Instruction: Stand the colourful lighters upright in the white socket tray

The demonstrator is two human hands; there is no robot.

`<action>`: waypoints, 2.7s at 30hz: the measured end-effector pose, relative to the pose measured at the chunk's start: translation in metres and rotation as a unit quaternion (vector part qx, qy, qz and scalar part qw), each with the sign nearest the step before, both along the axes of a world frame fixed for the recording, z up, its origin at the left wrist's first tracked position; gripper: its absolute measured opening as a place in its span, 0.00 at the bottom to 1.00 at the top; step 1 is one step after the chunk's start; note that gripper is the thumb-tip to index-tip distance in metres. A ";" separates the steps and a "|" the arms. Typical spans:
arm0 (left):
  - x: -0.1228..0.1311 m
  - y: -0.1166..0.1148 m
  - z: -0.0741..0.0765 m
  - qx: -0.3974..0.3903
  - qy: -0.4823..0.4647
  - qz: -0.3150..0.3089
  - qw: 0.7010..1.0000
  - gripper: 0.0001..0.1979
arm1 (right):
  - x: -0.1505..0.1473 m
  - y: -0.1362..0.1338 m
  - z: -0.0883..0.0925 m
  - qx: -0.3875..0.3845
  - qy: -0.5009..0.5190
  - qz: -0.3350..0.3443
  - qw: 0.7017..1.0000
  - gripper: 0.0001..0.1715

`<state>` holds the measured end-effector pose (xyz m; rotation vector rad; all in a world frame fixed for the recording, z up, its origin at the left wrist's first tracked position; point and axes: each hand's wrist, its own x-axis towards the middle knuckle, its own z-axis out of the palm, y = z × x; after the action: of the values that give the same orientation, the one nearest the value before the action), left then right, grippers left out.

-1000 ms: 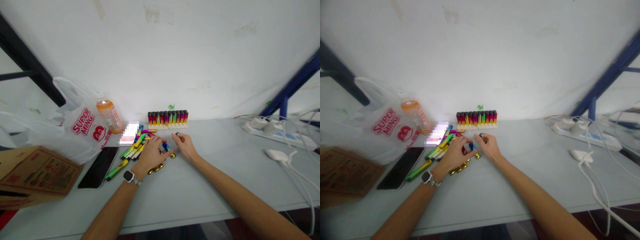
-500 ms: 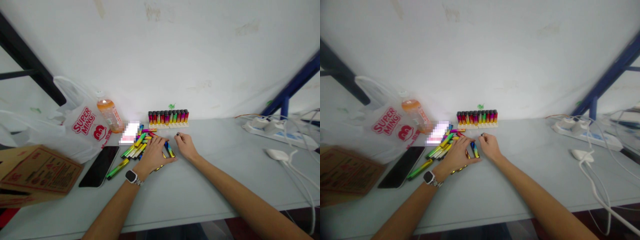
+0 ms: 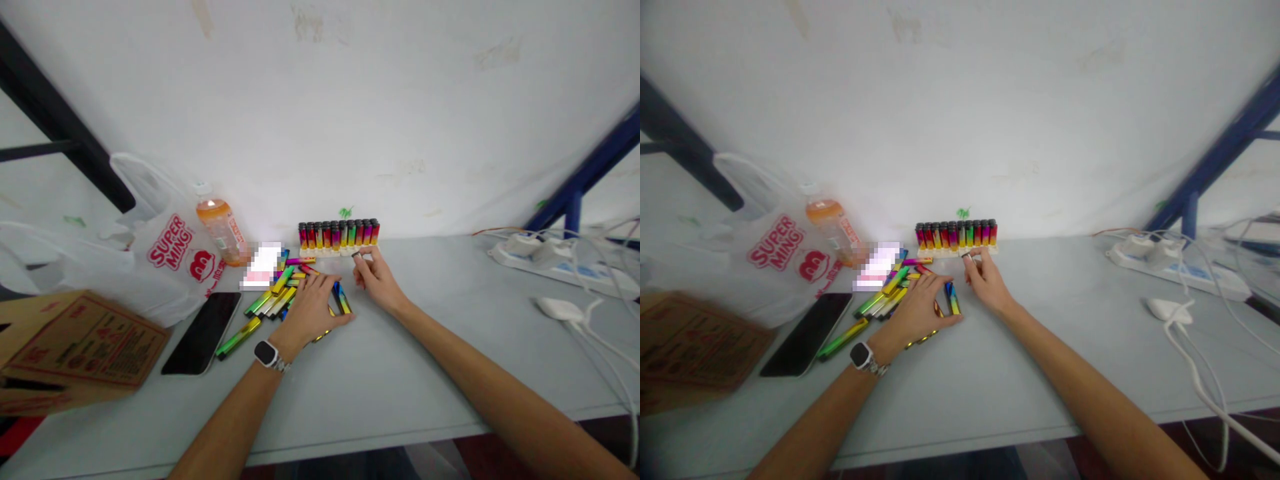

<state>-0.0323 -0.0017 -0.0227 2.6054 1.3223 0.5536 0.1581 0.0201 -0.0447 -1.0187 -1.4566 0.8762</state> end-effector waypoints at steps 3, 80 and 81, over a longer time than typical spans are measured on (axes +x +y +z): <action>0.000 0.001 -0.002 -0.005 -0.017 -0.011 1.000 0.37 | 0.013 0.015 0.009 0.055 -0.060 -0.046 0.996 0.18; 0.002 0.003 0.000 0.012 -0.067 0.006 0.998 0.16 | -0.033 -0.030 0.008 -0.236 0.197 -0.074 0.949 0.23; 0.002 0.003 0.001 0.011 -0.066 0.006 0.998 0.15 | -0.033 -0.030 0.009 -0.235 0.197 -0.073 0.949 0.23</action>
<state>-0.0300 0.0012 -0.0222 2.5298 1.2979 0.7318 0.1249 -0.0097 -0.0359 -1.1948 -0.8399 1.2692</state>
